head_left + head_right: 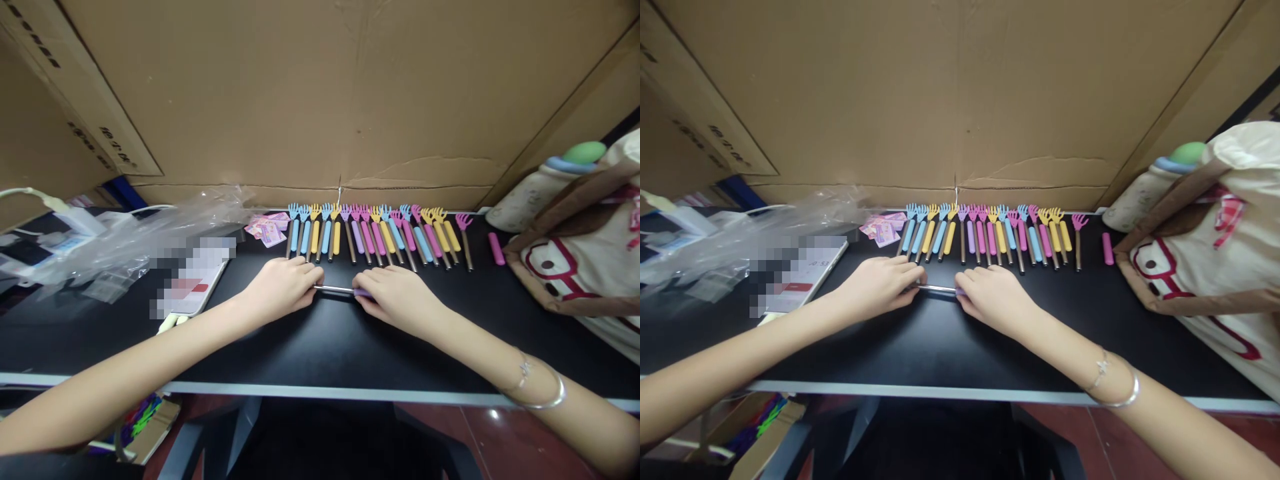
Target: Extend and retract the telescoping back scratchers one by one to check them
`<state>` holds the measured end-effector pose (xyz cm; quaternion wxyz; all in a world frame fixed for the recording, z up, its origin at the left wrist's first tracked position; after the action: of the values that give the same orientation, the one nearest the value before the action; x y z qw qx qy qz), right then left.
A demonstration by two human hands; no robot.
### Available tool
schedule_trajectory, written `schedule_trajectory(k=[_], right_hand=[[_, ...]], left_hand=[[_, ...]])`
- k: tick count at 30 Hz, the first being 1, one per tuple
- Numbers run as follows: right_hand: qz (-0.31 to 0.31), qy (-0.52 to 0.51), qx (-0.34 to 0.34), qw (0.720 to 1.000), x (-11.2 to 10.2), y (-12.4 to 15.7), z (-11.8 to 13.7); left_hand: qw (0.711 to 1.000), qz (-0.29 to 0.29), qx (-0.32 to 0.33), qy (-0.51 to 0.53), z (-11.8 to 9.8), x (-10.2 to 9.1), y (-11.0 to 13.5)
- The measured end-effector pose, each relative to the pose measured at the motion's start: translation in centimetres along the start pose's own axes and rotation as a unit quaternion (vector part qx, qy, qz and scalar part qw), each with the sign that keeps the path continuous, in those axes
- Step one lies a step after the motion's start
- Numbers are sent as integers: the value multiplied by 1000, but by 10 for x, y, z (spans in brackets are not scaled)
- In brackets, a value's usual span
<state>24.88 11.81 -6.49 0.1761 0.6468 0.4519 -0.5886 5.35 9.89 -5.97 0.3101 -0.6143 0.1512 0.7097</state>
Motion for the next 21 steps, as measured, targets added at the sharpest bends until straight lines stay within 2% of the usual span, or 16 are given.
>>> schedule_trajectory(k=[5, 10, 13, 16, 18, 21], right_hand=[[-71, 46, 20, 996, -21, 8, 3], [-86, 79, -15, 993, -38, 27, -10], [-97, 99, -1, 990, -45, 50, -38], [-85, 143, 39, 985, -46, 82, -76], [-104, 177, 74, 976, -47, 105, -100], [-116, 169, 103, 973, -45, 136, -126]], left_hand=[[997, -60, 21, -50, -3, -15, 7], [983, -132, 63, -110, 6, -31, 24], [979, -134, 39, -151, 25, -37, 43], [971, -127, 3, -203, 49, -40, 70], [964, -116, -30, -237, 63, -41, 90], [957, -119, -53, -258, 80, -39, 114]])
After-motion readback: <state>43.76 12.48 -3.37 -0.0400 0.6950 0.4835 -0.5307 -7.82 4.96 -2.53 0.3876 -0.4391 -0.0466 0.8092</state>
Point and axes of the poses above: each hand's wrist, its own y-axis away from the middle knuckle, its own x-axis out of the palm, z = x × y, the point moved 3 cm from there along -y, towards the middle knuckle, and after that the axes turned 2 degrees about x, right-handed, at the moved point
